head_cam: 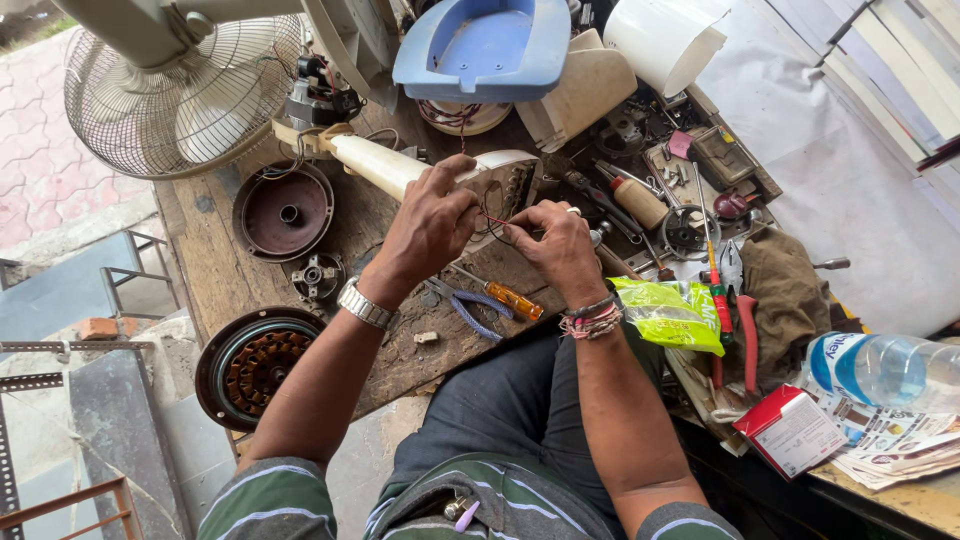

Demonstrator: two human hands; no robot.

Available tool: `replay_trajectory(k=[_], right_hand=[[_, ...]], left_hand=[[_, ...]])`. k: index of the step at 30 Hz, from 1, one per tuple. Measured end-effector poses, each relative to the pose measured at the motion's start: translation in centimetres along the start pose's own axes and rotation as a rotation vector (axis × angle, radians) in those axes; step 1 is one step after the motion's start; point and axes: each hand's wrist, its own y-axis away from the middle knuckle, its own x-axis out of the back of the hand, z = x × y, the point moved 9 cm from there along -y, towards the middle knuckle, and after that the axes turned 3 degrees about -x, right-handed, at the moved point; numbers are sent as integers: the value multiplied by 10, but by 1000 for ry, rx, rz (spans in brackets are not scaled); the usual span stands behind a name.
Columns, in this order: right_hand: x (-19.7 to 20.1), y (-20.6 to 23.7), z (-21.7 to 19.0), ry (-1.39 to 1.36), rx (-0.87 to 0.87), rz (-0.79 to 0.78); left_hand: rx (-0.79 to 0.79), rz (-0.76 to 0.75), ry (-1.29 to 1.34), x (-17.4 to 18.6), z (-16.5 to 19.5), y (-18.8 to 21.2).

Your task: The person sits on the floor and repairs a standing fan by stripping and twisting wires, then connecting them to a small red component. They use pliers and a screwdriver to manipulate the wires and secure connections.

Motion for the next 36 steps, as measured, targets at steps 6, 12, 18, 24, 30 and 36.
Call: replay_trajectory(k=[6,12,18,24,30,36], right_hand=[[-9,1,14,-471,-200,-87],[-18,4,7,-376,-136,25],[-26,0,-8,-220,-6,160],[-57,0,19,-648,-290,49],[-82,0,17,-1390,-270,-373],[-84,3,25,-1175,-344,-398]], left_hand=[[-47,74,29,1,1,5],[-36,68,71,-1,-2,6],[-32,68,96,-3,-5,5],[-32,75,126,-3,-6,8],[-44,62,150,-5,-7,11],[-33,55,210,-9,-15,18]])
